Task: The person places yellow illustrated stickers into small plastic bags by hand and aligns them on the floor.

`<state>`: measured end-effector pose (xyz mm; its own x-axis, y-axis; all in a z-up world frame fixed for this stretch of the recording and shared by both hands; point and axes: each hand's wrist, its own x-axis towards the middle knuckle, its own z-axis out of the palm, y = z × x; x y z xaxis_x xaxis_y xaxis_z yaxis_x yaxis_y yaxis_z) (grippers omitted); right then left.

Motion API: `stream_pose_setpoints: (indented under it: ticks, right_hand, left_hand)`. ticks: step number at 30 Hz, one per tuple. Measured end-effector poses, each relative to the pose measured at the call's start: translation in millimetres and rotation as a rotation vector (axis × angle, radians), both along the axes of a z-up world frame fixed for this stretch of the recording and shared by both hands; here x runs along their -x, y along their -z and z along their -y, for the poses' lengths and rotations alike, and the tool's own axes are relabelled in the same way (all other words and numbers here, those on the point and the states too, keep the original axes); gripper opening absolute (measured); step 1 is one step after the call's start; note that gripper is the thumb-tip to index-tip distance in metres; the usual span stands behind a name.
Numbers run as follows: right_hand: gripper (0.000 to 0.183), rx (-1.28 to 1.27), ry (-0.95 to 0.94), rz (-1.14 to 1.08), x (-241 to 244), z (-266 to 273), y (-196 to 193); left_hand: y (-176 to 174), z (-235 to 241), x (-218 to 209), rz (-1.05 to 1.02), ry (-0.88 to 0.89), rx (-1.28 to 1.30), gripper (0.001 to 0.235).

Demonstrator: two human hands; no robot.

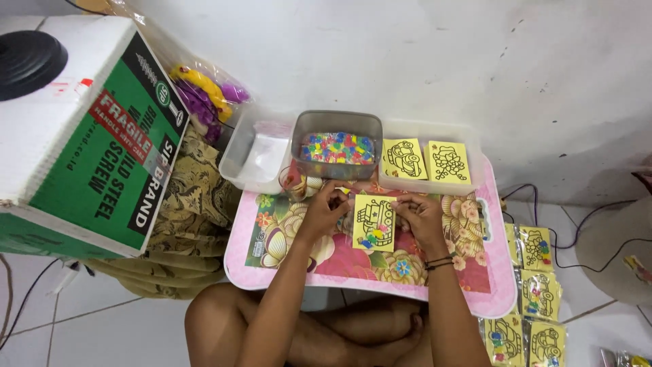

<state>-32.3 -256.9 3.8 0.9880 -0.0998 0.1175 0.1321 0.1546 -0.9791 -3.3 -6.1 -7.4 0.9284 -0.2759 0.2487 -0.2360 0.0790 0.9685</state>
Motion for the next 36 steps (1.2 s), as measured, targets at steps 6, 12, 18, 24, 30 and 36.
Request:
stream_pose_setpoints:
  ticks: [6,12,18,24,30,36]
  right_hand:
    - [0.013,-0.001,0.004,-0.02,-3,4,8]
    - [0.015,-0.013,0.019,-0.022,-4,6,12]
    - [0.015,-0.016,0.013,-0.031,-4,3,11]
    - [0.012,-0.024,0.014,-0.027,-5,5,14]
    - [0.013,-0.012,0.021,-0.012,-2,1,5]
    - [0.01,-0.013,0.032,-0.022,-1,-2,-2]
  left_hand:
    - [-3,-2,0,0.0,0.006,-0.011,0.033]
    - [-8,0,2,-0.007,-0.007,-0.023,0.026]
    - [-19,-1,8,-0.012,-0.008,-0.042,0.024]
    - [-5,3,1,0.015,-0.023,-0.085,0.028]
    - [-23,1,10,0.001,-0.006,-0.047,0.032]
    - [-21,2,7,0.003,-0.008,-0.115,0.025]
